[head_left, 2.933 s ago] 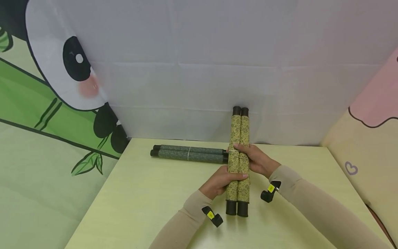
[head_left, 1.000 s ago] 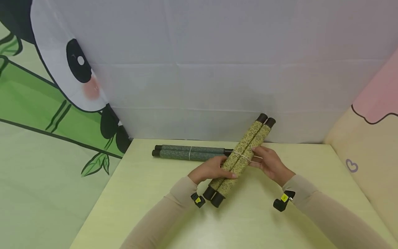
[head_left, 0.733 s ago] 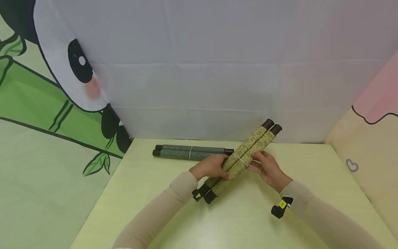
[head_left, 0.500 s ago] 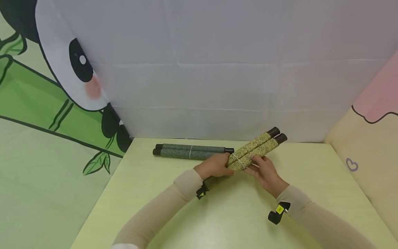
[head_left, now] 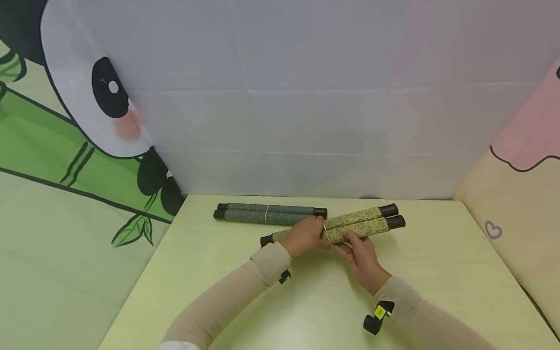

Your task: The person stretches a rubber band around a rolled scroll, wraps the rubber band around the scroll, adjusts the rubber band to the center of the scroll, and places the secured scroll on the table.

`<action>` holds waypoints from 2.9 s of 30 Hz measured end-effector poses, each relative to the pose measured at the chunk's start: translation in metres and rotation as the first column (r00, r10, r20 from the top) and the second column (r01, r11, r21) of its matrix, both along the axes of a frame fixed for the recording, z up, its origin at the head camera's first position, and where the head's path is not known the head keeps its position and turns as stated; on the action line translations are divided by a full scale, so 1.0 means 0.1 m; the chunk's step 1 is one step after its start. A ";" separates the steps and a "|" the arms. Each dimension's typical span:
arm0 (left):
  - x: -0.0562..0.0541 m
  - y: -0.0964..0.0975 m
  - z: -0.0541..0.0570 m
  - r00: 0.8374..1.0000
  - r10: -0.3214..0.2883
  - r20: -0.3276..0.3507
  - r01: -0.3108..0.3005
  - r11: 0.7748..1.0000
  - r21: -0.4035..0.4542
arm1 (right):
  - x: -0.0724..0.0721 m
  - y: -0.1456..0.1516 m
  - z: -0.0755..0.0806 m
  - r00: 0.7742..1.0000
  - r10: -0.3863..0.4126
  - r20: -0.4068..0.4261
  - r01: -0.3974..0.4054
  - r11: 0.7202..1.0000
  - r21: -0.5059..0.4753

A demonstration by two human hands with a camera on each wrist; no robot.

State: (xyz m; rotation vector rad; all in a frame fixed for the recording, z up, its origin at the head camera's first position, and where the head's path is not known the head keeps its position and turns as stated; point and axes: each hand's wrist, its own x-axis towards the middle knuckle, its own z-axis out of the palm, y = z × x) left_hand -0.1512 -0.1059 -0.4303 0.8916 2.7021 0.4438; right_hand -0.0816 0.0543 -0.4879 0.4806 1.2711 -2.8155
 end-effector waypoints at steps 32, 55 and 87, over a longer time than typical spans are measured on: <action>-0.15 -0.90 0.01 0.997 0.070 -0.026 -0.069 0.996 0.063 | 0.25 0.38 0.05 1.000 0.009 0.023 -0.011 0.994 0.106; -0.28 -1.71 -0.44 0.979 0.206 0.004 -0.206 0.977 0.050 | 0.32 0.88 0.02 0.999 0.047 -0.027 -0.041 0.981 0.189; -0.33 -1.67 -0.55 0.979 0.180 0.097 -0.181 0.984 -0.002 | 0.34 0.96 -0.07 0.998 0.064 -0.027 -0.057 0.975 0.216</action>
